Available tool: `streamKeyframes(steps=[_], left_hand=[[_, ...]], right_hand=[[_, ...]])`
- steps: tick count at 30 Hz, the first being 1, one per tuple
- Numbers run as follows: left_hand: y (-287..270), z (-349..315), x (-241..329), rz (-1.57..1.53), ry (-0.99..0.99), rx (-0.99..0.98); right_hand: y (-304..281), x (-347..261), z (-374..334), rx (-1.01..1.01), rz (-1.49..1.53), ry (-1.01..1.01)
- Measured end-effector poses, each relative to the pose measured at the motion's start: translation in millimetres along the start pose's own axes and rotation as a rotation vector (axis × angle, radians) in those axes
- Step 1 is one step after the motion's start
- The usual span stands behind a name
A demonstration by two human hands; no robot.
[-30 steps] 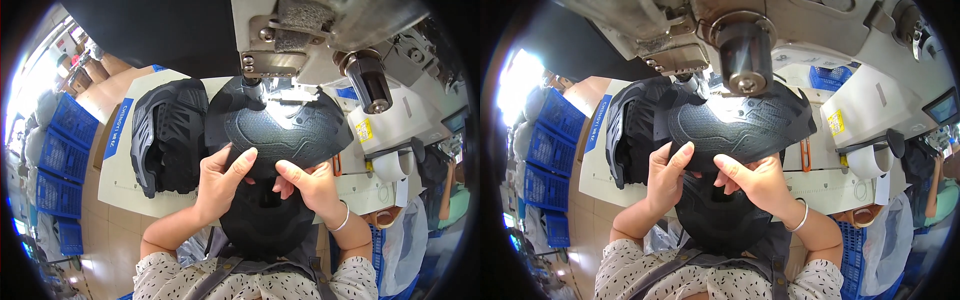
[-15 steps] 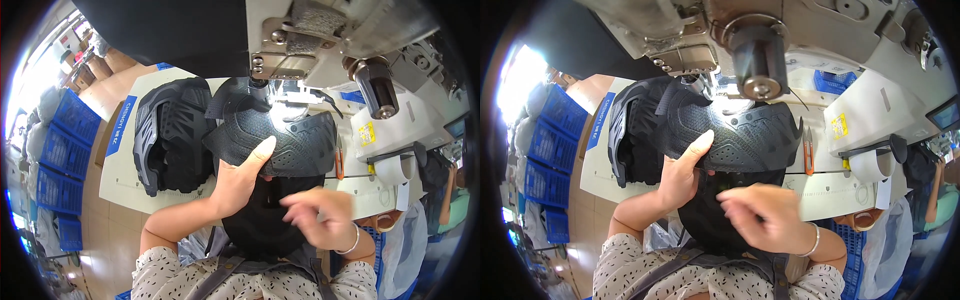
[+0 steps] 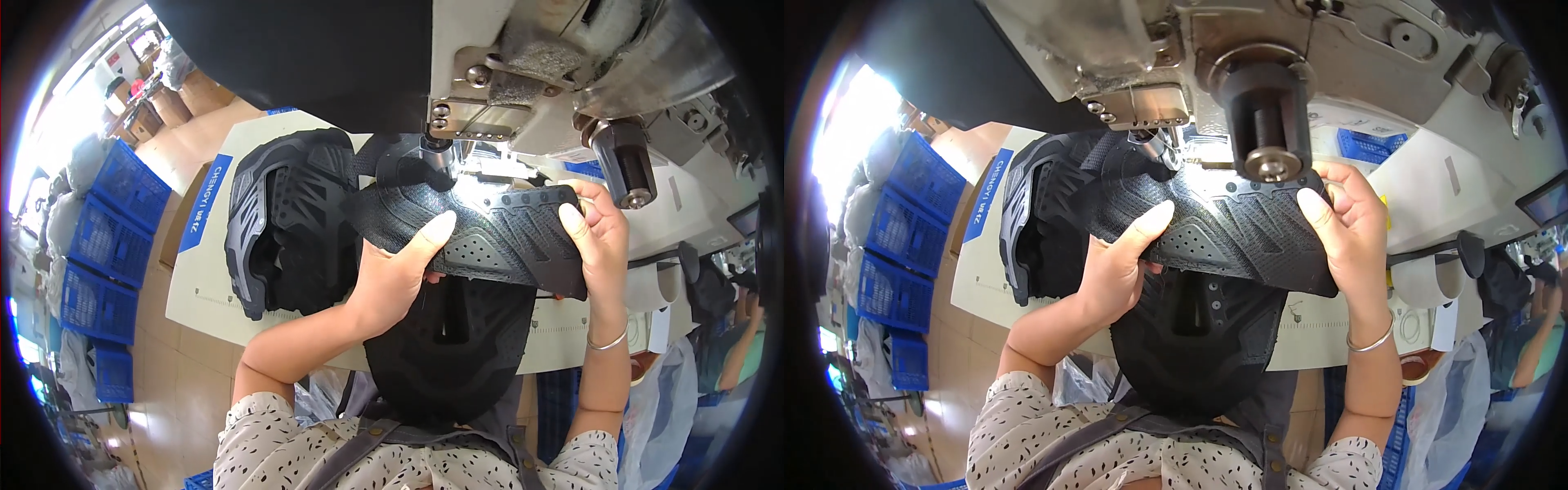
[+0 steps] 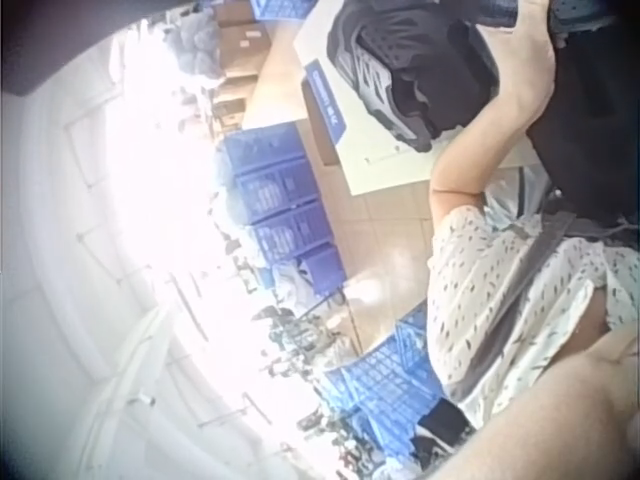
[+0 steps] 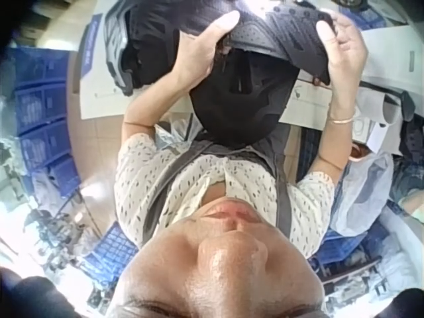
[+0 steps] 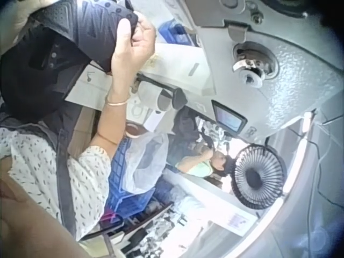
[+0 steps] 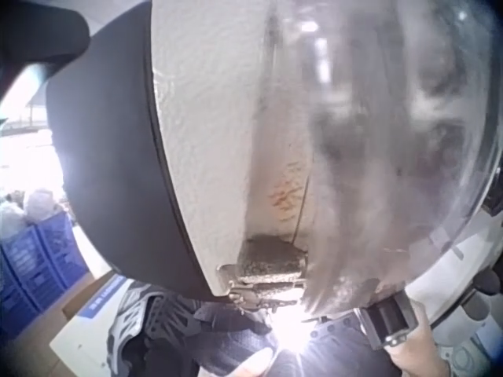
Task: The worker is using a sewing machine to stitch together black shoe components, including trimming excess material with scissors.
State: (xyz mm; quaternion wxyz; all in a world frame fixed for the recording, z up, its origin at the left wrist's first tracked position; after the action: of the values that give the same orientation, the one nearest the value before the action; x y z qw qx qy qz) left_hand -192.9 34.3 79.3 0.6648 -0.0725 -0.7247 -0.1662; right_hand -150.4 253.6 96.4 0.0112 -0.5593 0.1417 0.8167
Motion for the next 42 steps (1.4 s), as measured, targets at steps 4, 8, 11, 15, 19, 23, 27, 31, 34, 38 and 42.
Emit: streamKeyframes(steps=[4, 8, 11, 15, 19, 23, 27, 31, 34, 38, 42], left_hand=[[0.6, 0.2, 0.3, 0.035, 0.022, 0.007], [1.3, 1.6, 3.0, 0.063, 0.034, -0.002], [2.3, 3.9, 5.4, 0.055, 0.062, -0.01], [-0.2, 5.7, 5.1, 0.035, 0.044, -0.006], [-5.7, 9.6, 3.6, 0.058, 0.043, -0.039], [-6.3, 13.3, 6.0, 0.047, 0.04, -0.015], [-10.9, 18.5, 9.9, 0.075, 0.032, -0.019], [-12.2, 23.9, 11.7, 0.061, 0.088, -0.043], [-16.8, 24.0, 8.3, 0.032, 0.104, -0.096], [1.3, 13.8, 3.8, -0.086, 0.097, -0.104], [9.7, -15.8, -5.9, 0.046, 0.1, -0.115]], right_hand=[[-2.6, 3.3, 1.8, -0.008, 0.033, 0.022], [0.0, 2.3, 2.6, -0.017, 0.053, 0.006], [0.0, 1.4, 1.7, -0.009, 0.036, 0.021], [1.7, 6.3, 0.9, -0.01, 0.069, 0.006], [0.9, 0.1, -1.8, -0.053, -0.076, -0.003], [6.1, -0.3, -1.6, -0.054, -0.07, -0.079], [6.9, -0.7, -6.2, -0.057, -0.043, -0.052], [17.6, -6.4, -16.7, 0.021, -0.006, 0.0], [15.3, -9.5, -32.1, -0.046, -0.102, 0.089], [31.8, -12.5, -54.1, -0.048, -0.029, 0.272], [36.3, -10.6, -58.3, -0.108, -0.039, 0.247]])
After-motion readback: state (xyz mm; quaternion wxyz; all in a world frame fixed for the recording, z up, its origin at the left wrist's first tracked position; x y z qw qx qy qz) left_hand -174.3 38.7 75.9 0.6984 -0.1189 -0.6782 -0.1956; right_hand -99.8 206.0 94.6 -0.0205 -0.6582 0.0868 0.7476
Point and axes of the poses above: each hand's wrist, its own z-axis towards the middle knuckle, its own y-axis out of the palm, x = y × z, the point moved 3 cm from there along z, towards the middle knuckle, and after that the axes turned 13 degrees about z, right-handed, at the moved point
